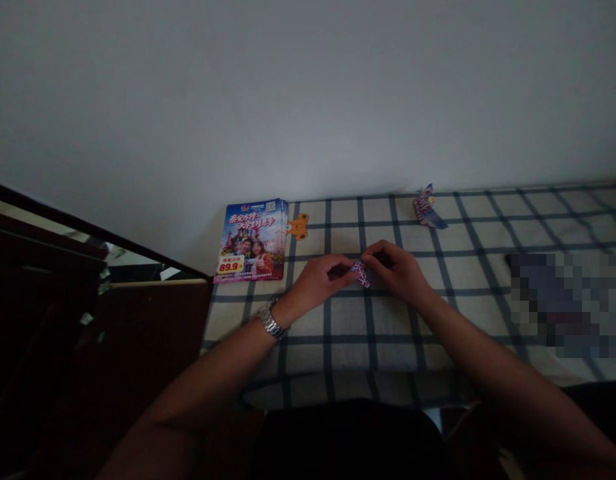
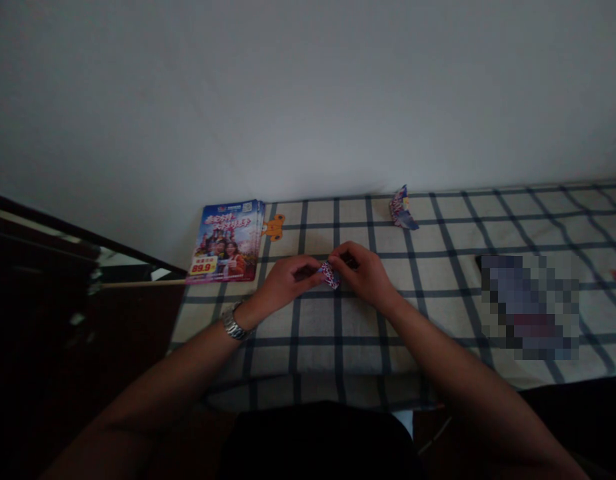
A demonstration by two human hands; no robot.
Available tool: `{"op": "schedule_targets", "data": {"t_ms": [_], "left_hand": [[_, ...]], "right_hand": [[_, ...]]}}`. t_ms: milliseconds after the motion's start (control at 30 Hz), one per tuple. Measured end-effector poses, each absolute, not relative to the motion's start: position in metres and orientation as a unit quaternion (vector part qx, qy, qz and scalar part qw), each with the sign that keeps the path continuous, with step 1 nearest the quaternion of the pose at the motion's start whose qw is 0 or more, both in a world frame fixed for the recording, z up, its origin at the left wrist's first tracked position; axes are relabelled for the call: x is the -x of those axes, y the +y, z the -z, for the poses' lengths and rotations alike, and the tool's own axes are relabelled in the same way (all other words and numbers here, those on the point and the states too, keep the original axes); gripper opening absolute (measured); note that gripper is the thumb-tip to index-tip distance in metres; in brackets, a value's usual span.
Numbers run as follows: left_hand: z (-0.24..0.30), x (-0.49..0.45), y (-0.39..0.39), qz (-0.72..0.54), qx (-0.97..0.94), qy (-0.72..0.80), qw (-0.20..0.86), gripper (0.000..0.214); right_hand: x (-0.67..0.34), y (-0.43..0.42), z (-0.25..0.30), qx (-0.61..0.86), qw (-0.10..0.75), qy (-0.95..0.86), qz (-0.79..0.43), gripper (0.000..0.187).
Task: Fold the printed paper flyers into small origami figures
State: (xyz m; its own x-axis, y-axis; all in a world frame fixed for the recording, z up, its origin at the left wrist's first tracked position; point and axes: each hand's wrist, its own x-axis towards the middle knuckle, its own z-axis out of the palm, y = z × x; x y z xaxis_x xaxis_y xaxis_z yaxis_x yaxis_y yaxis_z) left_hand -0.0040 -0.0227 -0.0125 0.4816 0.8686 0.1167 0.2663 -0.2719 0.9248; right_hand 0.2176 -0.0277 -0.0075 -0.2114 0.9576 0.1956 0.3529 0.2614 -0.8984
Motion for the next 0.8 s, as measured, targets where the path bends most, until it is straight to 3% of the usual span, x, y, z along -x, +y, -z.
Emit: {"op": "schedule_targets", "data": {"t_ms": [800], "left_hand": [[0.013,0.0107,-0.0162,-0.339,-0.74,0.422,0.398,0.017]], "right_hand": [[-0.2201,-0.0257,0.0132,0.454,0.399,-0.671,-0.431,0.029]]}}
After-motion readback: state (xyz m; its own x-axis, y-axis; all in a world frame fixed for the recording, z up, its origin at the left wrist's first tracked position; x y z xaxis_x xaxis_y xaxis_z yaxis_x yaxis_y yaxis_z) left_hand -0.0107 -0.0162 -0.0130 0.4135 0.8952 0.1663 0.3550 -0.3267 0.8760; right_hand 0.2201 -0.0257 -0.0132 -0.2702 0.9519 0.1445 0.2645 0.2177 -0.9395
